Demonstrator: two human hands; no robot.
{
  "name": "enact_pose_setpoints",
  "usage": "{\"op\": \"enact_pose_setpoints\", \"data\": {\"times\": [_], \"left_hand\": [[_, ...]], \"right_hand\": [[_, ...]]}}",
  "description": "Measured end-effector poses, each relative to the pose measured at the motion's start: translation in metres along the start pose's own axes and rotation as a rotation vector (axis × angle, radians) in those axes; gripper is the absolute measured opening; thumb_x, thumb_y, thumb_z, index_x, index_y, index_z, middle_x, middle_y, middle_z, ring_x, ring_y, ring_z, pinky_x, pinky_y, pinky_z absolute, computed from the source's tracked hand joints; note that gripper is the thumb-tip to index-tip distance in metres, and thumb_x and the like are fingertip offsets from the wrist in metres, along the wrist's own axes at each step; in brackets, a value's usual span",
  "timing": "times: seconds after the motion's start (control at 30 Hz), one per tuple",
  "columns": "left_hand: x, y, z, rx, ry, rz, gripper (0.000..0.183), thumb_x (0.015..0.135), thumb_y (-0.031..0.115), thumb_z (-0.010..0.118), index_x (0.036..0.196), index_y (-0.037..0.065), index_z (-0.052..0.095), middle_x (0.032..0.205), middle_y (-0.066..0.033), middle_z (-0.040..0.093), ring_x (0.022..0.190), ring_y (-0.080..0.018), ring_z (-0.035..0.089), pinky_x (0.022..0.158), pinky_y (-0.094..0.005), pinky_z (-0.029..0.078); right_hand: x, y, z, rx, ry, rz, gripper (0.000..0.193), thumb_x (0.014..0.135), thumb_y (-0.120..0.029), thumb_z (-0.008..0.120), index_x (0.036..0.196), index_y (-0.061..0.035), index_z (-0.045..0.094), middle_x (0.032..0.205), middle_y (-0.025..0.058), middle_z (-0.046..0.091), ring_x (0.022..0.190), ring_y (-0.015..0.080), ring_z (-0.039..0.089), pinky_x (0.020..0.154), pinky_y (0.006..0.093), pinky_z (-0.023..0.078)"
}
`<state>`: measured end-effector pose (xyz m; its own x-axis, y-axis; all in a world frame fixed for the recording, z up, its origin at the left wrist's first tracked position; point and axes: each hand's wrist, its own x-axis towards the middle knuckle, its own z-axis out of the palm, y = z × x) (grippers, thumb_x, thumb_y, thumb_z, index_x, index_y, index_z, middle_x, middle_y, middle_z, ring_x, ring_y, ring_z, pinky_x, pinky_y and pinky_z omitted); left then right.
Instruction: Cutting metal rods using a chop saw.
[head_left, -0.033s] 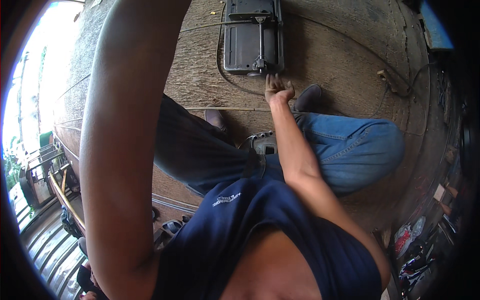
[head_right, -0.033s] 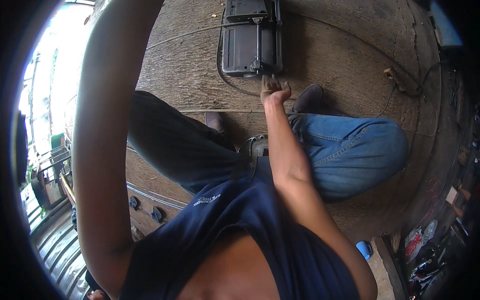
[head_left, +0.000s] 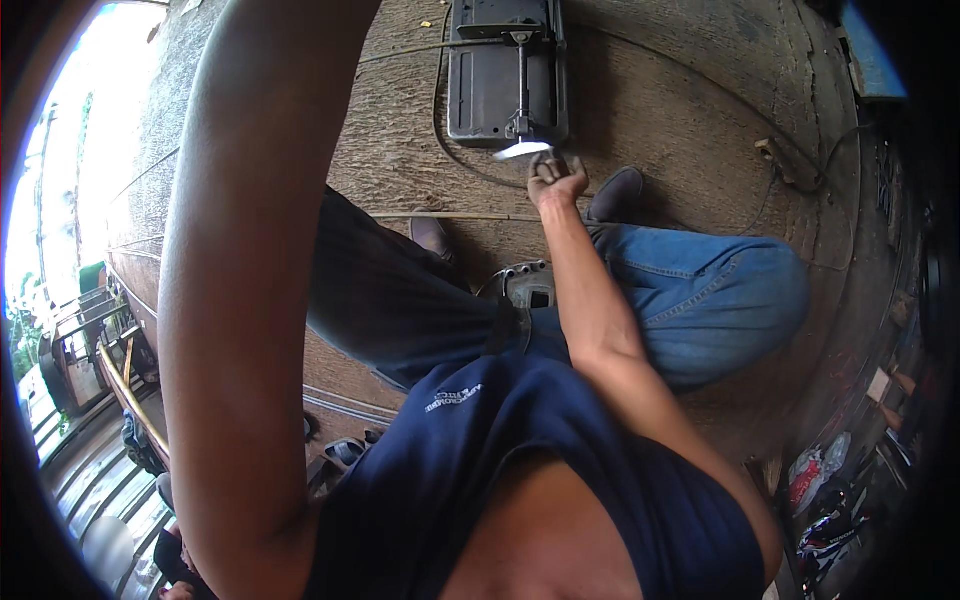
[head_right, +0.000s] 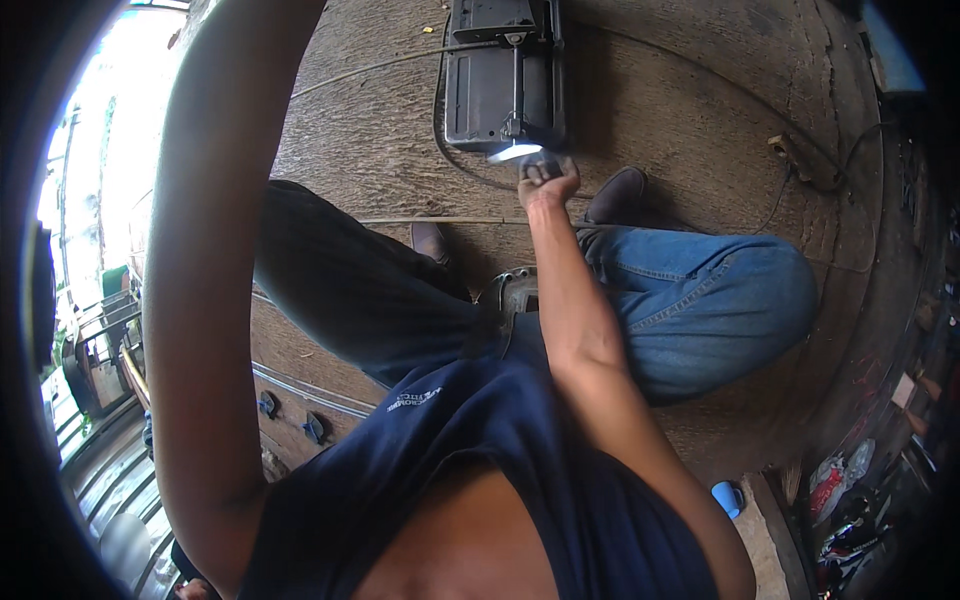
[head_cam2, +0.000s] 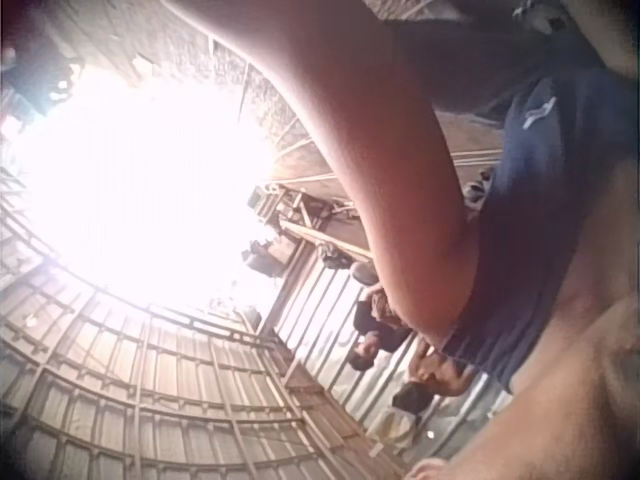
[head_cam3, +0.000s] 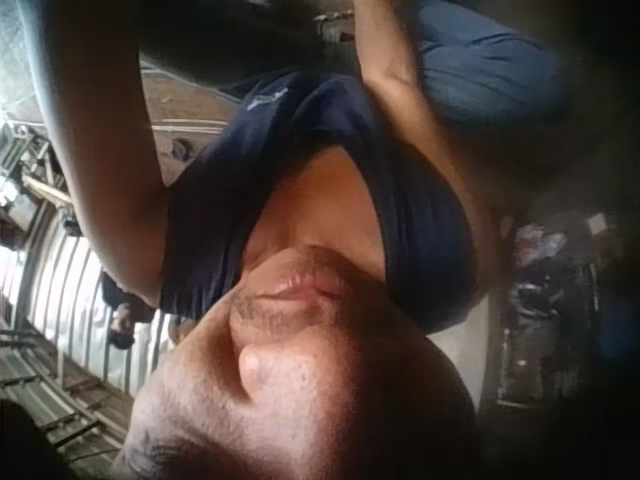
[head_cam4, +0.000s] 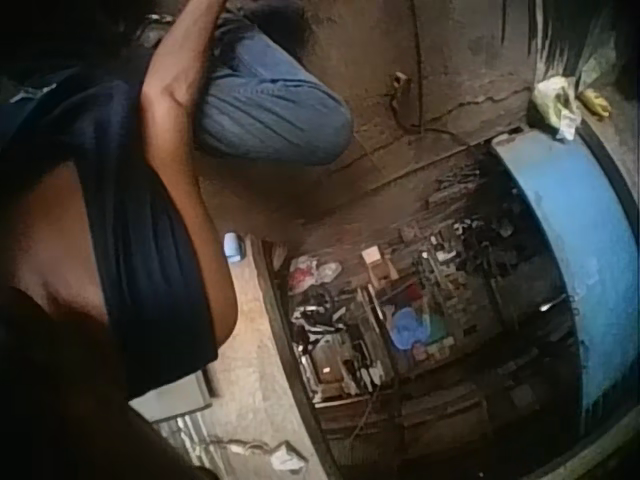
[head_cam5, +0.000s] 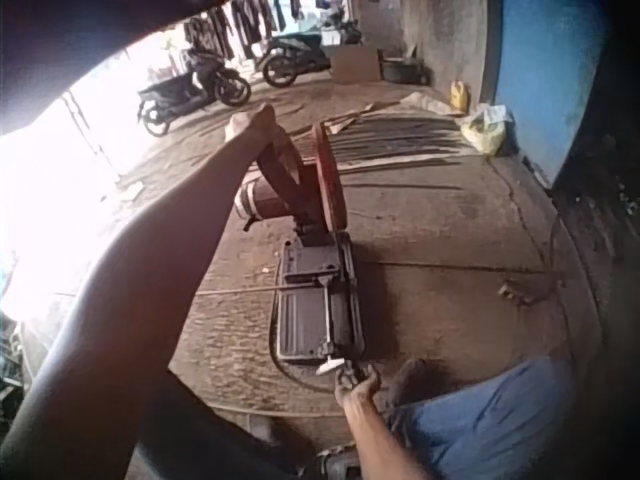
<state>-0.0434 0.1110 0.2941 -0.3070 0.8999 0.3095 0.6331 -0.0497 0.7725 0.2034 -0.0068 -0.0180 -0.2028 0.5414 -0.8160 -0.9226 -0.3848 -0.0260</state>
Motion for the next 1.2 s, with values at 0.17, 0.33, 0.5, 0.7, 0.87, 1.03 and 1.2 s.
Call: {"op": "enact_pose_setpoints", "data": {"times": [0.17,0.33,0.5,0.7,0.87,1.03,1.2], "left_hand": [[0.008,-0.002,-0.001,0.038,0.025,0.018,0.056,0.087,0.042,0.056,0.131,0.008,0.046,0.121,-0.028,0.05,0.116,-0.0358,0.048,0.099,-0.0419,0.039],[0.031,0.001,0.0,0.184,0.08,0.06,0.057,0.087,0.042,0.055,0.132,0.008,0.045,0.122,-0.0285,0.05,0.116,-0.0361,0.048,0.1,-0.042,0.038],[0.076,0.011,0.003,0.574,0.2,0.147,0.058,0.088,0.043,0.055,0.133,0.008,0.044,0.122,-0.029,0.049,0.117,-0.0363,0.047,0.101,-0.0422,0.038],[0.099,0.034,-0.013,1.014,0.452,0.293,0.058,0.089,0.043,0.054,0.134,0.008,0.043,0.123,-0.0296,0.048,0.119,-0.0366,0.046,0.102,-0.0424,0.037],[0.047,0.024,-0.066,0.109,0.578,0.297,0.056,0.094,0.046,0.05,0.122,-0.002,0.052,0.107,-0.0246,0.058,0.099,-0.034,0.056,0.086,-0.0414,0.044],[-0.05,-0.055,-0.149,0.228,0.362,0.121,0.042,0.096,0.039,0.05,0.101,0.0,0.064,0.081,-0.0126,0.065,0.077,-0.0188,0.061,0.073,-0.032,0.047],[-0.097,-0.192,-0.168,0.712,-0.458,-0.144,0.029,0.095,0.029,0.054,0.1,0.003,0.067,0.08,-0.0129,0.068,0.074,-0.025,0.065,0.073,-0.0387,0.053]], "right_hand": [[0.007,-0.005,-0.004,-0.347,0.036,0.018,0.036,0.086,-0.042,0.051,0.071,-0.009,0.053,0.058,-0.0002,0.044,0.048,0.0157,0.043,0.058,0.03,0.041],[0.014,0.014,0.003,-0.676,0.382,-0.248,0.029,0.082,-0.038,0.059,0.084,-0.0091,0.058,0.074,0.0039,0.054,0.064,0.0191,0.055,0.067,0.0381,0.047],[0.002,0.014,-0.002,-0.33,0.163,-0.057,0.041,0.083,-0.048,0.051,0.081,-0.0077,0.057,0.068,0.0043,0.052,0.054,0.0178,0.049,0.052,0.0341,0.044],[-0.01,0.007,-0.01,-0.5,0.112,-0.094,0.035,0.083,-0.038,0.056,0.059,-0.0131,0.046,0.046,-0.0011,0.036,0.035,0.0157,0.032,0.035,0.0304,0.025],[-0.012,0.043,0.005,-1.33,-0.09,-1.327,0.034,0.085,-0.035,0.059,0.067,-0.006,0.054,0.054,0.0033,0.05,0.043,0.0195,0.045,0.044,0.0342,0.036],[-0.009,0.073,0.03,-1.429,-0.412,-0.819,0.025,0.084,-0.023,0.062,0.076,0.0009,0.063,0.063,0.0084,0.06,0.063,0.0182,0.057,0.063,0.0345,0.044],[-0.024,0.089,0.031,-1.847,-0.471,-0.129,0.029,0.083,-0.027,0.063,0.08,0.0013,0.065,0.067,0.0123,0.063,0.065,0.018,0.058,0.063,0.0364,0.044]]}}
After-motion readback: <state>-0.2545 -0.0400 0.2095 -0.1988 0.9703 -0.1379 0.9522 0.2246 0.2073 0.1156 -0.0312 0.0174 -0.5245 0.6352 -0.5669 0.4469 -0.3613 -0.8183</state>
